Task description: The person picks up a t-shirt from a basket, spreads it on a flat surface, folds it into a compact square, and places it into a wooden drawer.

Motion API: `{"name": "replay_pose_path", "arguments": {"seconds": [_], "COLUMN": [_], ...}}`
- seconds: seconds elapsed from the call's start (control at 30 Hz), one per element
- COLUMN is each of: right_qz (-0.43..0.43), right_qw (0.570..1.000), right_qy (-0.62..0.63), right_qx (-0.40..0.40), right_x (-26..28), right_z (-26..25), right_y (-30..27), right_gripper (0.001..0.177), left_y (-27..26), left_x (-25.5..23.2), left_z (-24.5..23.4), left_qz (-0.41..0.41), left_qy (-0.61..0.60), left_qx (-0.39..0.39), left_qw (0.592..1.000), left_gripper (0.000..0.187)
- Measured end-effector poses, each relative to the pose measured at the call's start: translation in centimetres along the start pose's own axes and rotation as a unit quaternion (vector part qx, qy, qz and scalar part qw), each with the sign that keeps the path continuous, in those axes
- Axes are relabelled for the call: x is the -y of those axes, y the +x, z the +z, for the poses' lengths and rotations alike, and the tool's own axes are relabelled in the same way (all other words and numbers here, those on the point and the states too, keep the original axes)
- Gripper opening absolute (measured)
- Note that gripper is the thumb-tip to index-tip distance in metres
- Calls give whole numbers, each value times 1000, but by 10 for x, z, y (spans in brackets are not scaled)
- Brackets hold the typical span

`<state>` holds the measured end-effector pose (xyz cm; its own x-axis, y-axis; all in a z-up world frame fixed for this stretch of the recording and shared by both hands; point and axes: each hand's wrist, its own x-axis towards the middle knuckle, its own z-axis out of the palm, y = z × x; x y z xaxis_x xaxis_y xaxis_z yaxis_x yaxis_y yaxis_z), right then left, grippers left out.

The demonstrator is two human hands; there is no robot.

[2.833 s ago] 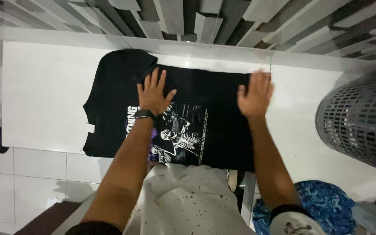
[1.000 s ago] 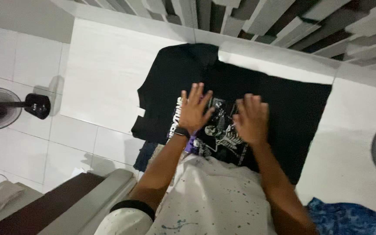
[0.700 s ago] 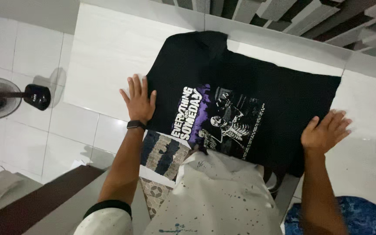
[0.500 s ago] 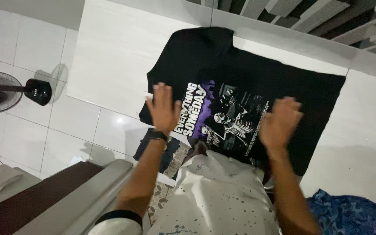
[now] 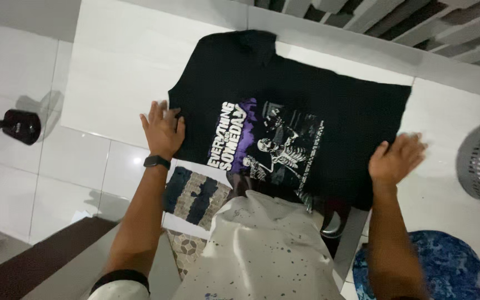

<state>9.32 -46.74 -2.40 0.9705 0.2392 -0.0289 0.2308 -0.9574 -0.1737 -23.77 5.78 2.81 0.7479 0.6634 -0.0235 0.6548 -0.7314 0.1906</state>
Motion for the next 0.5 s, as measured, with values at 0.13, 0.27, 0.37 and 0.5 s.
{"name": "replay_pose_path", "arguments": {"seconds": [0.13, 0.27, 0.37, 0.5], "right_qz": [-67, -184, -211, -243], "right_qw": [996, 980, 973, 962], "right_qy": [53, 66, 86, 114], "right_qx": [-36, -32, -25, 43], "right_x": [49, 115, 157, 211], "right_z": [-5, -6, 1, 20], "right_y": [24, 45, 60, 75], "right_gripper": [66, 65, 68, 73], "left_y": [45, 86, 109, 129], "left_x": [-45, -113, -166, -221], "left_z": [6, 9, 13, 15], "left_qz": [36, 105, 152, 43], "left_qy": [-59, -83, -54, -57], "left_qx": [-76, -79, -32, 140], "left_qw": [995, 988, 986, 988], "left_gripper": [42, 51, 64, 87]}}
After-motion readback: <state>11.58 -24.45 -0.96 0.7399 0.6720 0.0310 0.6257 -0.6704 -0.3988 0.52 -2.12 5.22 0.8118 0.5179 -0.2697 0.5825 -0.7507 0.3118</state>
